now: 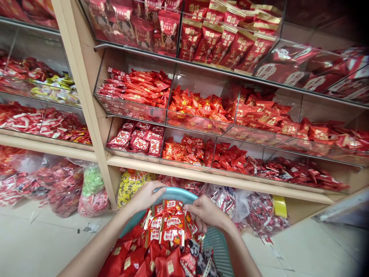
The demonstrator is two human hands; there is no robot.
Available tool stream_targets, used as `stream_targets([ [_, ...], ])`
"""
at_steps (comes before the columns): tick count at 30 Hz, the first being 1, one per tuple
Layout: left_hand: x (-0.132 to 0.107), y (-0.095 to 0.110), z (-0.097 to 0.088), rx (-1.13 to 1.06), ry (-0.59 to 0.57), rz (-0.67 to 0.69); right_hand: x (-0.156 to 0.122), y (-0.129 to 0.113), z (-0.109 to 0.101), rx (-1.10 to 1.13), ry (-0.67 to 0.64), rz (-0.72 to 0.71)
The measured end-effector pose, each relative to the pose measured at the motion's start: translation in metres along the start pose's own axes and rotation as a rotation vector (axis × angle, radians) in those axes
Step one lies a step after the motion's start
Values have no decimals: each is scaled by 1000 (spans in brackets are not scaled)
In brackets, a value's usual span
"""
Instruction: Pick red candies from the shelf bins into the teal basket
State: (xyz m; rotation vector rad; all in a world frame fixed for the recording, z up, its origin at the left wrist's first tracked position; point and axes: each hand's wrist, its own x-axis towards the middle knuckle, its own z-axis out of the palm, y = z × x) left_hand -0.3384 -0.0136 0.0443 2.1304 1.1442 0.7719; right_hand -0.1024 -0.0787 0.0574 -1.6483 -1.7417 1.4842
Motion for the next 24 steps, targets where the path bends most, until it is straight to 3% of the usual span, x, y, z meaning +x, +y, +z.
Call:
stream_targets([
  [4, -2, -6, 4, 42, -72, -36, -1, -22, -19, -78, 174, -130],
  [8, -1, -6, 3, 10, -51, -48, 21, -57, -55, -241, 498, -262],
  [9, -1, -6, 3, -1, -43, -55, 30, -65, -64, -346, 609, -267],
  [11, -1, -6, 3, -23, -29, -68, 51, -79, -78, -588, 747, -135],
  [15, -2, -6, 3, -23, -32, -71, 92, -87, -94, -741, 694, 125],
  [20, -2, -6, 3, 1, -23, -72, 126, -76, -104, -749, 558, 263],
  [24, -2, -6, 3, -14, -23, -74, 133, -73, -108, -765, 529, 312],
])
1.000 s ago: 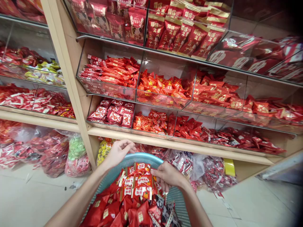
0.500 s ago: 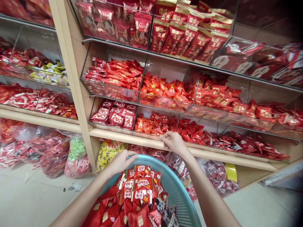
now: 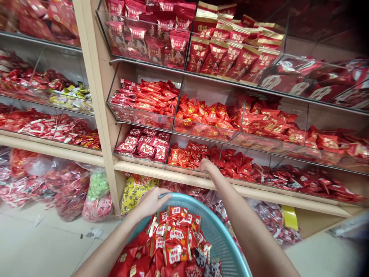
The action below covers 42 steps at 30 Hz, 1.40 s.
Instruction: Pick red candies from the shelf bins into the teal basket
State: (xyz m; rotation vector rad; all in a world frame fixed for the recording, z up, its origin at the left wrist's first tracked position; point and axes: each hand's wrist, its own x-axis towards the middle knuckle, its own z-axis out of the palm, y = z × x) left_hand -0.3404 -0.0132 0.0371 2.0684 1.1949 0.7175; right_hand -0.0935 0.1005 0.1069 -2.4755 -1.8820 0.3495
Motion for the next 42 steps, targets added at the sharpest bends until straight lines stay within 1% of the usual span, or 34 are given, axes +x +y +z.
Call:
stream_targets([
  [5, -1, 0, 0, 4, 9, 5, -12, -3, -5, -21, 27, 19],
  [13, 0, -2, 0, 26, 9, 0, -29, -3, -9, -31, 117, -58],
  [18, 1, -4, 1, 33, 13, 23, -40, -3, -15, -46, 243, -92],
  [24, 2, -3, 1, 47, -13, 31, -63, 7, -36, -30, 419, -138],
  [25, 2, -2, 0, 50, -13, 27, -68, 10, -39, 0, 447, -166],
  [27, 2, -2, 0, 54, -14, 16, -79, 17, -41, 136, 530, -289],
  [29, 1, -3, 1, 52, -13, 3, -92, 22, -38, 352, 639, -467],
  [30, 1, -3, 1, 50, -12, 0, -99, 24, -34, 485, 670, -545],
  [31, 1, -3, 2, 47, -5, -3, -107, 25, -28, 633, 666, -598],
  [32, 1, -3, 3, 40, 5, -4, -115, 26, -20, 795, 625, -623],
  [34, 1, -2, 4, -9, 33, 1, -131, 24, 0, 1137, 457, -609],
  [36, 2, 2, 3, -131, 41, 38, -145, 20, 22, 1381, 273, -548],
  [38, 3, 6, 1, -311, 44, 56, -155, 16, 41, 1501, 121, -490],
  [39, 4, 8, -1, -404, 54, 44, -158, 15, 49, 1522, 73, -472],
  [40, 5, 9, -3, -483, 68, 20, -160, 14, 55, 1520, 48, -466],
  [42, 6, 11, -5, -583, 112, -20, -161, 12, 65, 1464, 66, -485],
])
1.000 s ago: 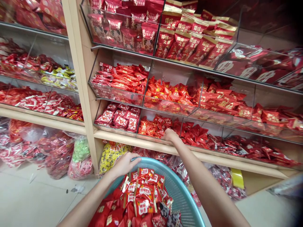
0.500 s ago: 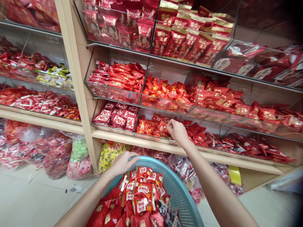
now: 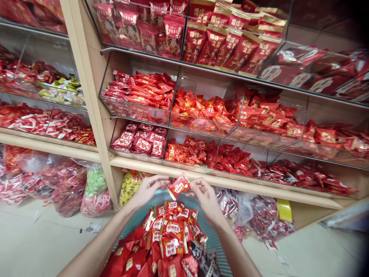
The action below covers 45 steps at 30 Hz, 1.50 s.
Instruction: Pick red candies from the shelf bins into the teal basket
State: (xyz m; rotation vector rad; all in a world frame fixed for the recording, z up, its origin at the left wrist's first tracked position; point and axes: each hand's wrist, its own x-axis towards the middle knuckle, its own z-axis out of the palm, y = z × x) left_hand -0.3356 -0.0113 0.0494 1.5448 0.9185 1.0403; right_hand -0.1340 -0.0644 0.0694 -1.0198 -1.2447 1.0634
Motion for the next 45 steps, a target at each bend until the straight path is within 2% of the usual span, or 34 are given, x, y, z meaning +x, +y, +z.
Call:
stream_targets([
  [4, -2, 1, 5, 29, 66, 43, -2, 8, 1, -94, -41, -59],
  [6, -4, 3, 10, 12, 35, -11, -5, 8, 2, -62, -69, -62],
  [8, -6, 6, 15, -99, -35, -108, -9, 7, 3, -58, -90, -109],
  [11, -8, 12, 17, -342, -128, -206, -18, 3, 5, -259, -162, -312],
  [14, -10, 16, 15, -505, -103, -227, -24, -1, 7, -512, -290, -522],
  [16, -10, 16, 14, -522, -47, -212, -26, -2, 8, -585, -348, -575],
  [18, -10, 16, 13, -488, -22, -192, -26, 0, 8, -605, -348, -581],
  [21, -8, 13, 13, -454, -13, -161, -25, 6, 7, -578, -280, -536],
  [26, -9, 14, 12, -435, -9, -159, -25, 15, 11, -305, -183, -270],
  [28, -10, 15, 11, -410, -52, -177, -25, 17, 12, -232, -127, -173],
  [31, -12, 17, 11, -340, -185, -204, -22, 17, 12, -178, -75, -56],
  [34, -15, 17, 13, -260, -320, -200, -21, 16, 13, -141, -93, 32],
  [37, -17, 16, 17, -200, -417, -207, -21, 16, 14, -138, -191, 115],
  [40, -18, 17, 20, -136, -436, -222, -23, 18, 14, -142, -261, 163],
  [45, -18, 19, 21, -127, -440, -215, -23, 19, 13, -137, -200, 119],
])
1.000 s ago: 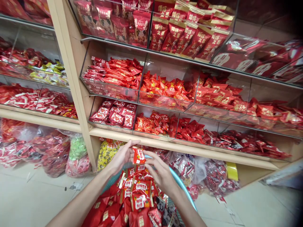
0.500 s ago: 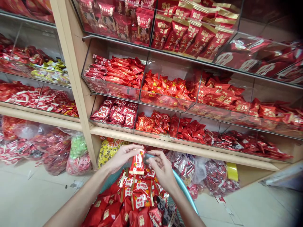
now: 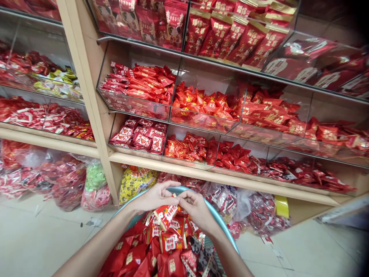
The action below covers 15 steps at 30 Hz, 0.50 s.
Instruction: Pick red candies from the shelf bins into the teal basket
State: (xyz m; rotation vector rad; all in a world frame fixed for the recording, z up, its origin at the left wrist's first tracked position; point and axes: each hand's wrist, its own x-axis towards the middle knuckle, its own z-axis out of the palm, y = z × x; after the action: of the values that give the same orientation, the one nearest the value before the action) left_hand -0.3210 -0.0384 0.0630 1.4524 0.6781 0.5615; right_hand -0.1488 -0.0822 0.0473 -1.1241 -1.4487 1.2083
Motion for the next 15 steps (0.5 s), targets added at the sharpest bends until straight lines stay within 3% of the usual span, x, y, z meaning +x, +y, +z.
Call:
stream_targets([
  [8, 1, -3, -11, -168, 164, -27, 6, 1, -10, 128, 281, -56],
  [15, 0, -11, -20, -176, 157, -109, 6, 4, -10, 131, 295, -65],
])
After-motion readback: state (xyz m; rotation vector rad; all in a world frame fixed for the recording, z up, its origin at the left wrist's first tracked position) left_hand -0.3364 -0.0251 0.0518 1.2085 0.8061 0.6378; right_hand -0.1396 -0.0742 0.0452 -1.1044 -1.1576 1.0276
